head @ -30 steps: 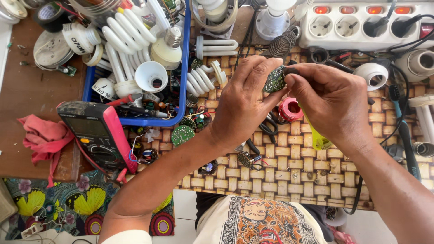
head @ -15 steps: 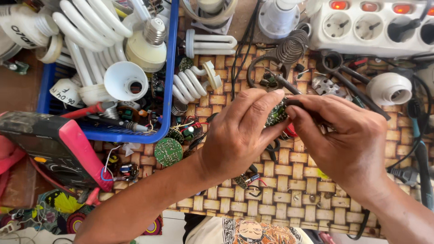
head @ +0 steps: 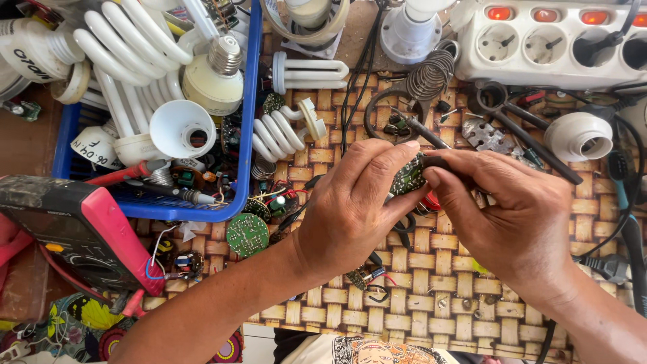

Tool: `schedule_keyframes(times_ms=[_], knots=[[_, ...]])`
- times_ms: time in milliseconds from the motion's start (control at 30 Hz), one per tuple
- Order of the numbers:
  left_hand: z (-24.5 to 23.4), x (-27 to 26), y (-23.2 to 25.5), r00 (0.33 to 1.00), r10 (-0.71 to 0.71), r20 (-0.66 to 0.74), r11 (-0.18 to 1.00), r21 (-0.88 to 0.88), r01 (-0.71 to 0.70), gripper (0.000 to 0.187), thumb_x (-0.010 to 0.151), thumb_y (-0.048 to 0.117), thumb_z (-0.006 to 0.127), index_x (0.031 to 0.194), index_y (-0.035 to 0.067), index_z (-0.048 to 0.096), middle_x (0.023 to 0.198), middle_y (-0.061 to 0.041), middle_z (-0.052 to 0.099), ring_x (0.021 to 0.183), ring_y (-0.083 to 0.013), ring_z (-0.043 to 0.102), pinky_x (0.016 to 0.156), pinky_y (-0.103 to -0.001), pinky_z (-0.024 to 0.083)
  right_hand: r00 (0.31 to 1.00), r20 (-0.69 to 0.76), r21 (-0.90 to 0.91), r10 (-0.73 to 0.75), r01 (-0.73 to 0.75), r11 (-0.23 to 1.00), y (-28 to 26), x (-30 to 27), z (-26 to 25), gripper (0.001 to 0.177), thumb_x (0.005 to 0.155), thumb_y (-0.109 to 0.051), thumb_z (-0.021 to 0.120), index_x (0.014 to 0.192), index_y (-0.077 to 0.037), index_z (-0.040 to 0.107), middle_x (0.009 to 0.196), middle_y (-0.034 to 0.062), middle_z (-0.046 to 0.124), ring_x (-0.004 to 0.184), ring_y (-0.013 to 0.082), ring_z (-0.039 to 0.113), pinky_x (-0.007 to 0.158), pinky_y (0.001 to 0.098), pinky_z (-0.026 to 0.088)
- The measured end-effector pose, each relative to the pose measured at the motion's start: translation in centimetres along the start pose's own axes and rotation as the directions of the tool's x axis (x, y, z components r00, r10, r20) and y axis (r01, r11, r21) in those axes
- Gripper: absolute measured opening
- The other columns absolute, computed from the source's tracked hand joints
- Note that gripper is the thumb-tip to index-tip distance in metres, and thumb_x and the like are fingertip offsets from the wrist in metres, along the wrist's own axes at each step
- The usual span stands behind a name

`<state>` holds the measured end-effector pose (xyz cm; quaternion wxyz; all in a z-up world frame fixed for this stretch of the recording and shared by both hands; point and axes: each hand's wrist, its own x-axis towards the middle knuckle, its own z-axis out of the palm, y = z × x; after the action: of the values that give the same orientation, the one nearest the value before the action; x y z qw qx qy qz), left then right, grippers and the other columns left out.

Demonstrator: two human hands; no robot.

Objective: The person holds a small circular circuit board and uses a soldering iron to apply solder to several connection points. They then use wire cutters to trim excess wire leads from the board. The work is performed on a cluttered table with various electronic components.

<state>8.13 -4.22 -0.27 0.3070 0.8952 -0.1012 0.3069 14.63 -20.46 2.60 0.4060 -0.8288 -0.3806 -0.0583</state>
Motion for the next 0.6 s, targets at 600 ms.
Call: schedule_keyframes(times_ms=[600], knots=[[0.21, -0.09, 0.2, 0.994, -0.098, -0.046, 0.991, -0.096, 0.093, 0.04, 0.092, 0.016, 0.08, 0.121, 0.0, 0.057, 0.111, -0.014, 0.061, 0.103, -0.0268, 0.066, 0.097, -0.035, 0.056, 0.995, -0.017, -0.001, 0.101, -0.101, 0.995, -0.44, -0.21, -0.35, 0.013, 0.096, -0.002, 0.069, 0.106, 0.005, 0.074, 0.095, 0.0141, 0.075, 0.073, 0.0144, 0.067, 0.065, 0.0256, 0.053]])
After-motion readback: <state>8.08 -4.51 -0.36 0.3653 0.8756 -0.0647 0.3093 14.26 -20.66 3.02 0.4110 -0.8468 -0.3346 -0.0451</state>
